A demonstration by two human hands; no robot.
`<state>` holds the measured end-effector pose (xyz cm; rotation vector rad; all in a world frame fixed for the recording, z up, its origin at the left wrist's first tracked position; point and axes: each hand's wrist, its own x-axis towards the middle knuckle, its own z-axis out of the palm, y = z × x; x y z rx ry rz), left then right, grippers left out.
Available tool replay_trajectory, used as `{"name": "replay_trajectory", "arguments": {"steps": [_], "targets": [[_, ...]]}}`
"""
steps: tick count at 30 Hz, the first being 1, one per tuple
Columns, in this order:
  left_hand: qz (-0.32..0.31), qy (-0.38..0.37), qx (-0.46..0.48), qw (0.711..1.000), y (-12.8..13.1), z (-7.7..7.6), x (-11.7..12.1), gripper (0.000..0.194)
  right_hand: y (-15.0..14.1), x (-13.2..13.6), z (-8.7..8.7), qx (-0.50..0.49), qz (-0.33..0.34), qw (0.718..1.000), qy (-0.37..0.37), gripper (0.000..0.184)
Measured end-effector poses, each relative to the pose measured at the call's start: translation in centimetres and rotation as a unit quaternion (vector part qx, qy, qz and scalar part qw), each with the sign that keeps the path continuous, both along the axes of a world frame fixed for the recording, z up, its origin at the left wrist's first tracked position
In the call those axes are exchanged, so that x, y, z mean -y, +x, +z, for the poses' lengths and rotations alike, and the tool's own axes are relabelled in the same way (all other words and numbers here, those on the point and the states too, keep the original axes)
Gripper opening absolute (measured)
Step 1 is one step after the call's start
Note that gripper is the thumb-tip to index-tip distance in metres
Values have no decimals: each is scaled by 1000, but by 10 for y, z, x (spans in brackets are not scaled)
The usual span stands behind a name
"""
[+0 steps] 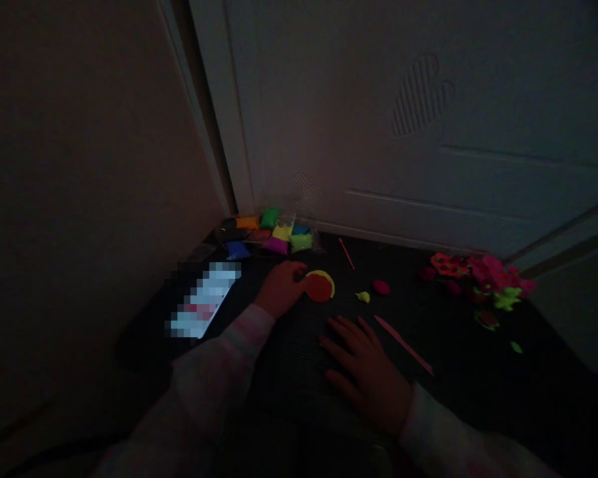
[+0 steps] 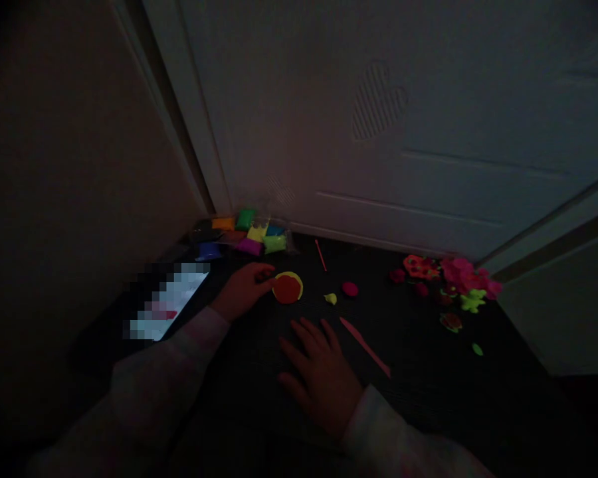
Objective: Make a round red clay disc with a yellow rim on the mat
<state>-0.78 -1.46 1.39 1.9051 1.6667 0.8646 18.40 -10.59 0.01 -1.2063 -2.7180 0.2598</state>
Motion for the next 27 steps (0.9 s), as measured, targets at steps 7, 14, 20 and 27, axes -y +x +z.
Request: {"name": "replay_trajectory", "arguments": {"steps": [7,14,20,27], "targets": [[-88,-2,-71,994,16,-9,-28,29,-1,-20,7,-141,-74,987,29,28],[-107,-22,-65,992,12,-12,-32,20,-17,-76,14,-70,-233,967,78,25],[-99,-9,-67,993,13,-15,-34,18,-35,-100,10,-37,-262,963,54,25],[-93,3,-73,993,15,-17,-33,16,-40,-107,8,-40,-275,960,34,23]]}}
